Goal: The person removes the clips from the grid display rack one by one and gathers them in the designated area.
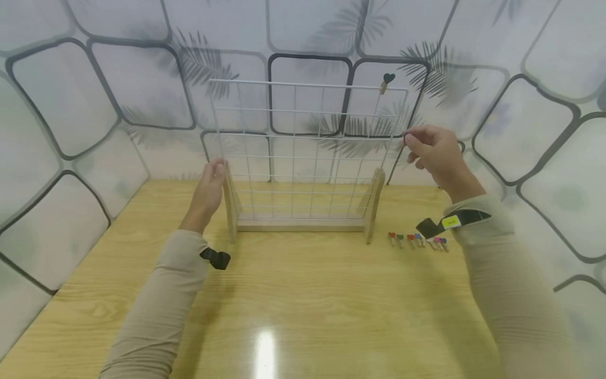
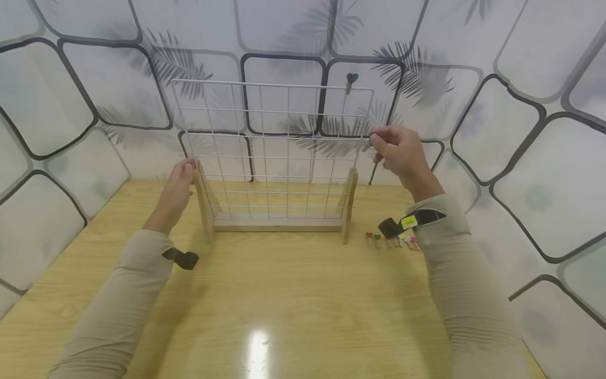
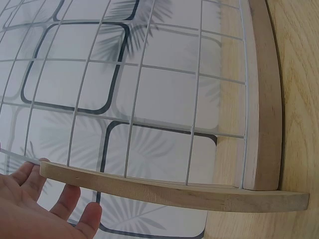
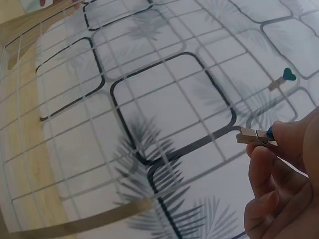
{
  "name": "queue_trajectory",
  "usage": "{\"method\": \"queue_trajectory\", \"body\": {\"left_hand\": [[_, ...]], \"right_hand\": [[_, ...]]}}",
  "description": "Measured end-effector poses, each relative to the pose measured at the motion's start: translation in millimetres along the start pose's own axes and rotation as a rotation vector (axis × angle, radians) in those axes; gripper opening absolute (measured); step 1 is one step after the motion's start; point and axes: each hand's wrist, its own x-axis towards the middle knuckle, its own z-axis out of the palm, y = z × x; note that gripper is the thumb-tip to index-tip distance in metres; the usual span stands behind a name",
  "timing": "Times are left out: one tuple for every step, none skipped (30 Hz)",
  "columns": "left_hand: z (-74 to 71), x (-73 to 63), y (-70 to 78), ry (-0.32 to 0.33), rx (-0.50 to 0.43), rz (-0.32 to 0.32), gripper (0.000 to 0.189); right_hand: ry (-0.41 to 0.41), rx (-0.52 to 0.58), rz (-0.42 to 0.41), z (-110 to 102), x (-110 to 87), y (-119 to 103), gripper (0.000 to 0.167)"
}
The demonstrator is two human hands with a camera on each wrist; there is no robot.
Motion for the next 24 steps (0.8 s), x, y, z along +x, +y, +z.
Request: {"method": "queue_trajectory", "body": {"left_hand": [[-0.2,-0.1,0.2,-0.003,0.000,-0.003,0.068],[-0.2,-0.2,0.7,-0.004,-0.003,-0.004,0.068],[-0.2,-0.4,1.0,-0.005,-0.005,-0.005,0.068],[-0.1,-0.6,1.3,-0.007,-0.009,-0.005,0.067],[-0.2,-0.8,1.7,-0.007,-0.009,-0.006,0.067],[-0.1,-0.8,1.7,-0.007,-0.011,-0.005,0.067],[-0.2,-0.9,1.7,-0.007,-0.013,-0.003,0.066],[-0.1,-1.1,1.8,-0.006,-0.014,0.000,0.066],[-0.2,-1.2,1.6,-0.005,-0.014,0.002,0.066],[-0.2,-1.2,1.9,-0.005,-0.012,0.006,0.065],[-0.3,-0.9,2.1,-0.003,-0.010,0.008,0.065],[-0.2,-0.5,2.0,-0.002,-0.012,0.013,0.065],[-0.2,-0.2,2.0,0.000,-0.009,0.015,0.065],[-0.1,0.0,1.8,0.002,-0.007,0.015,0.065],[0.0,0.3,1.6,0.003,-0.005,0.017,0.065],[0.1,0.6,1.3,0.005,-0.004,0.018,0.065],[0.2,0.7,0.9,0.007,-0.004,0.018,0.065],[0.2,0.7,0.6,0.008,-0.003,0.019,0.065],[0.2,0.6,0.2,0.009,-0.001,0.018,0.065],[0.1,0.4,0.2,0.009,-0.002,0.019,0.065],[0.1,0.3,0.2,0.011,-0.003,0.020,0.065],[-0.1,0.1,0.1,0.011,-0.003,0.019,0.065],[-0.2,0.1,0.0,0.010,-0.003,0.019,0.066],[-0.3,0.0,0.0,0.010,-0.004,0.021,0.066]], "right_hand": [[-0.007,-0.018,0.008,-1.1,-3.7,9.0,0.014],[-0.016,-0.043,0.018,-2.4,-7.7,17.5,0.014],[-0.028,-0.064,0.028,-3.8,-11.6,26.2,0.013],[-0.041,-0.073,0.037,-5.4,-15.1,34.7,0.012],[-0.052,-0.091,0.047,-6.8,-18.6,43.3,0.013],[-0.070,-0.095,0.064,-8.2,-22.0,51.7,0.014],[-0.091,-0.114,0.079,-9.5,-25.6,60.1,0.016],[-0.112,-0.138,0.088,-10.6,-29.0,68.6,0.020],[-0.127,-0.159,0.101,-11.4,-32.4,76.8,0.024],[-0.142,-0.183,0.114,-12.4,-35.8,84.4,0.028],[-0.155,-0.211,0.126,-12.9,-39.3,92.1,0.032],[-0.173,-0.239,0.133,-13.3,-42.7,99.2,0.035],[-0.183,-0.273,0.135,-13.4,-46.3,106.0,0.037],[-0.197,-0.289,0.142,-13.4,-49.9,112.2,0.038],[-0.209,-0.303,0.149,-13.4,-53.6,117.7,0.039],[-0.224,-0.315,0.156,-13.3,-57.1,123.1,0.040],[-0.235,-0.314,0.165,-12.9,-60.3,128.5,0.040],[-0.248,-0.314,0.174,-12.6,-63.1,134.0,0.040],[-0.261,-0.311,0.190,-12.5,-66.0,139.1,0.040],[-0.275,-0.302,0.209,-12.5,-68.3,144.4,0.040],[-0.284,-0.298,0.223,-12.3,-70.4,149.7,0.040],[-0.296,-0.289,0.239,-12.2,-72.5,154.8,0.040],[-0.308,-0.276,0.249,-11.9,-74.5,159.9,0.041],[-0.321,-0.270,0.255,-11.5,-76.5,164.3,0.041]]}}
